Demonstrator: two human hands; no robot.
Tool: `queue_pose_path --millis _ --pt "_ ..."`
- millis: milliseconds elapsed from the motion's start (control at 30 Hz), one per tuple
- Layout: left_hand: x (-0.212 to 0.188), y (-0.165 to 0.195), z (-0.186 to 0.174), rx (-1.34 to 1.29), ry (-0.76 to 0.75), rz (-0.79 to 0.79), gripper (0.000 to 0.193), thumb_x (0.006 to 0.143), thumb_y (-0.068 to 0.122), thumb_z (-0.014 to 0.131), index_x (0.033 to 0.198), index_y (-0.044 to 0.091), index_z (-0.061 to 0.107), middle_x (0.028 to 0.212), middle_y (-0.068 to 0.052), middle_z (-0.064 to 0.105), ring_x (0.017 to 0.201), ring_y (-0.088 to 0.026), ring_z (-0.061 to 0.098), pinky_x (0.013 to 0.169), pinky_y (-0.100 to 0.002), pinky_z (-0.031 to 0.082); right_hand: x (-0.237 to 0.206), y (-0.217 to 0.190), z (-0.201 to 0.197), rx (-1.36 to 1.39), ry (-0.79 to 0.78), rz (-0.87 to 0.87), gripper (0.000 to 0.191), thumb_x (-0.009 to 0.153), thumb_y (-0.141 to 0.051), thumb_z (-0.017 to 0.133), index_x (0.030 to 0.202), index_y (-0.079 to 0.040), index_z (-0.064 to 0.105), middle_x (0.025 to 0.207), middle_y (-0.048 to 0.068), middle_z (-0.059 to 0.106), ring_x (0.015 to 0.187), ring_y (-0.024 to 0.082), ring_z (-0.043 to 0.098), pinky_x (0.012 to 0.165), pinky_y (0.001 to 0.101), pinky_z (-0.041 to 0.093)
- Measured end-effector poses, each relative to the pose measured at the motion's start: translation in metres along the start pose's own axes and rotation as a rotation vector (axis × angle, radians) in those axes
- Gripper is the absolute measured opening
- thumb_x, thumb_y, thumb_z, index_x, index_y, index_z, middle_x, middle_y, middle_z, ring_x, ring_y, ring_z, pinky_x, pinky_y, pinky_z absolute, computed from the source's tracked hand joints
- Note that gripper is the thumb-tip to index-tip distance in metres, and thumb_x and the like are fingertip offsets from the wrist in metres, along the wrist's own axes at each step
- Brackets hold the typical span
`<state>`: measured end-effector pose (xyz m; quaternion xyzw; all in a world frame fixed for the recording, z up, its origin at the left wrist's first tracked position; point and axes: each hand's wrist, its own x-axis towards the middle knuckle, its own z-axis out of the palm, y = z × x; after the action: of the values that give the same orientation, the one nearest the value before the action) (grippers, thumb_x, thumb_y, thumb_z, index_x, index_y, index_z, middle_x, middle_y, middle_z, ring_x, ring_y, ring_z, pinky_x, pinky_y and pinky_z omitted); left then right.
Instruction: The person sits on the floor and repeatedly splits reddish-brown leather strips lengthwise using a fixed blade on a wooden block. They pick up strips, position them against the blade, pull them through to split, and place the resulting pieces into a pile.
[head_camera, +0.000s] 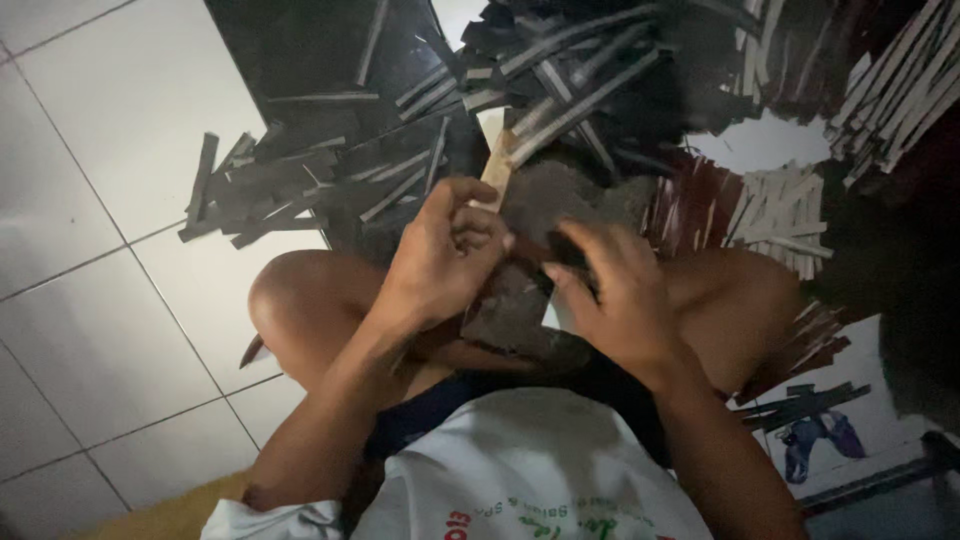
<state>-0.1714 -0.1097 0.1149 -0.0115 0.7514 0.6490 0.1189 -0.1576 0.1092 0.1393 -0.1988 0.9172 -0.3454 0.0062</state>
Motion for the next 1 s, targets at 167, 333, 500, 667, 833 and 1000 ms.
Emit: queue_pose_path --millis 167,333,500,667,833,1000 --pt "-0.028 0.032 0.024 -0.214 -0.187 -0.151 0.046 0.092 0.005 0.075 0.132 -0.002 0.053 0.099 -0.007 0.068 0.090 -0.011 0.065 0.077 -0.025 0.056 -0.036 0.012 -0.018 0.486 -0.178 0.283 0.022 0.098 -0.017 0.069 0.116 -0.003 0.069 0.102 0.007 0.072 0.090 0.014 0.068 0.072 0.0277 0.054" --pt "-0.036 0.050 0.064 -0.205 -0.168 -0.187 0.053 0.089 0.008 0.077 0.134 -0.001 0.051 0.099 -0.007 0.072 0.090 -0.011 0.069 0.078 -0.024 0.058 -0.073 0.018 -0.024 0.806 -0.145 0.467 0.023 0.104 -0.017 0.062 0.115 0.002 0.068 0.096 0.006 0.070 0.082 0.009 0.061 0.068 0.0245 0.050" --pt "-0.047 0.055 0.095 -0.083 -0.085 -0.177 0.059 0.085 0.007 0.080 0.133 -0.002 0.045 0.092 -0.008 0.073 0.088 -0.013 0.071 0.076 -0.026 0.059 -0.110 0.021 -0.036 0.612 -0.086 0.618 0.023 0.103 -0.019 0.063 0.111 0.001 0.070 0.082 0.009 0.067 0.064 0.012 0.052 0.055 0.0285 0.041" --pt "-0.052 0.054 0.117 -0.161 -0.107 -0.213 0.059 0.089 0.004 0.077 0.135 0.000 0.039 0.092 -0.010 0.075 0.088 -0.015 0.072 0.078 -0.027 0.059 -0.146 0.028 -0.049 0.440 0.006 0.579 0.022 0.099 -0.019 0.066 0.105 0.002 0.071 0.086 0.007 0.074 0.077 0.012 0.068 0.069 0.0277 0.054" --pt "-0.055 0.055 0.135 -0.250 -0.078 -0.278 0.055 0.089 0.001 0.075 0.134 0.000 0.044 0.097 -0.011 0.069 0.091 -0.016 0.068 0.078 -0.029 0.057 -0.179 0.045 -0.056 0.644 0.046 0.586 0.022 0.098 -0.019 0.067 0.105 0.001 0.073 0.092 0.005 0.075 0.084 0.010 0.068 0.075 0.0260 0.055" --pt "-0.050 0.051 0.144 -0.261 -0.102 -0.216 0.050 0.093 0.002 0.073 0.136 -0.002 0.048 0.104 -0.011 0.069 0.099 -0.017 0.071 0.088 -0.031 0.060 -0.220 0.061 -0.061 0.503 -0.050 0.812 0.021 0.094 -0.020 0.070 0.104 -0.002 0.074 0.088 0.002 0.074 0.082 0.011 0.066 0.076 0.0276 0.053"
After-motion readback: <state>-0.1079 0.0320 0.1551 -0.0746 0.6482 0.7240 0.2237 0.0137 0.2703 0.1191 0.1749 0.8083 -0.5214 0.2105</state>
